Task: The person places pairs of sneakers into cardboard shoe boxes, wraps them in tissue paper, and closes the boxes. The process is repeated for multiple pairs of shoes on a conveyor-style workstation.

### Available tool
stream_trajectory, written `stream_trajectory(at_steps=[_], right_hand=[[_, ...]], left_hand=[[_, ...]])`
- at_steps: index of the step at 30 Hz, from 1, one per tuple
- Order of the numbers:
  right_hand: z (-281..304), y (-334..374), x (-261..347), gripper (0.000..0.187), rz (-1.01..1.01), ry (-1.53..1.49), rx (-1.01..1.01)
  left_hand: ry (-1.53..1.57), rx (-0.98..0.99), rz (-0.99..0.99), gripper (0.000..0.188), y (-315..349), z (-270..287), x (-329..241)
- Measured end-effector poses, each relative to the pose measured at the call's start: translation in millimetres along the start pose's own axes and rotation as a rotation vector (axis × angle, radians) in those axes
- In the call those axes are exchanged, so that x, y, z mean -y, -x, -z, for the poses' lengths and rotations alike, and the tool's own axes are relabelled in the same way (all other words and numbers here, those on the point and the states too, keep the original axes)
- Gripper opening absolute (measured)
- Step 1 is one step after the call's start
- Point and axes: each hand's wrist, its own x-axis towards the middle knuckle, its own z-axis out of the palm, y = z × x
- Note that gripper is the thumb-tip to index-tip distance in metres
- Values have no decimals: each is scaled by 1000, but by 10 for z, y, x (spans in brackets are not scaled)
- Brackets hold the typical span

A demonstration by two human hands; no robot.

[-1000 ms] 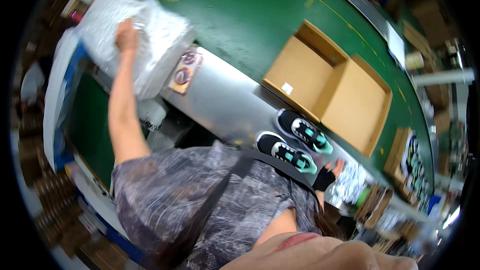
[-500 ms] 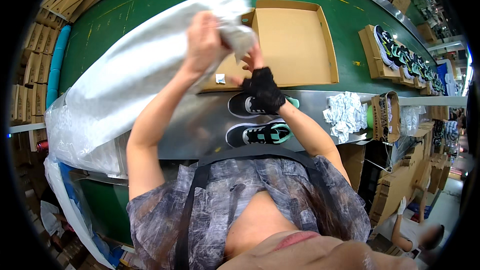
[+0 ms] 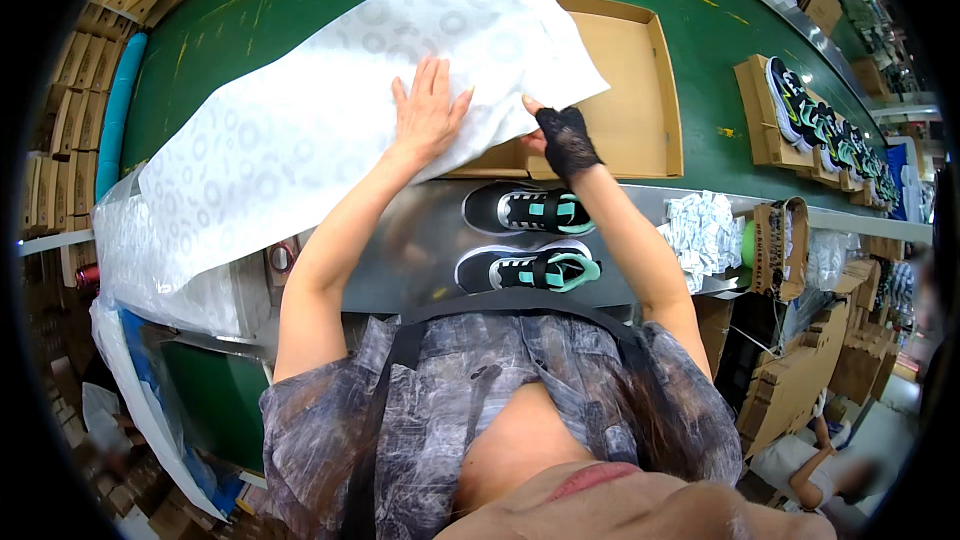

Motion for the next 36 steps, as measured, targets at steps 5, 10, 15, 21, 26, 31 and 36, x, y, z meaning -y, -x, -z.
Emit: stream_trajectory(at_steps=[5, 10, 15, 21, 26, 31, 36], right_hand=[[-126, -429, -114, 22, 612, 268, -410], [1216, -624, 497, 31, 822, -113, -688], [2789, -268, 396, 32, 771, 329, -1183], [3592, 114, -135, 46, 120, 631, -1414], [2526, 828, -379, 59, 666, 787, -837], [1189, 1612, -554, 28, 803, 1288, 506], [1028, 1600, -912, 11, 982, 1399, 417]], left_hand=[[-131, 88, -63, 59, 283, 224, 289], [-270, 195, 183, 66, 572, 363, 820], [-4, 294, 647, 82, 599, 330, 1260], [638, 331, 1208, 117, 419, 248, 1284], [1426, 380, 1297, 81, 622, -278, 1589], [1380, 297, 1119, 55, 440, -69, 977], [1266, 108, 919, 48, 513, -673, 752]])
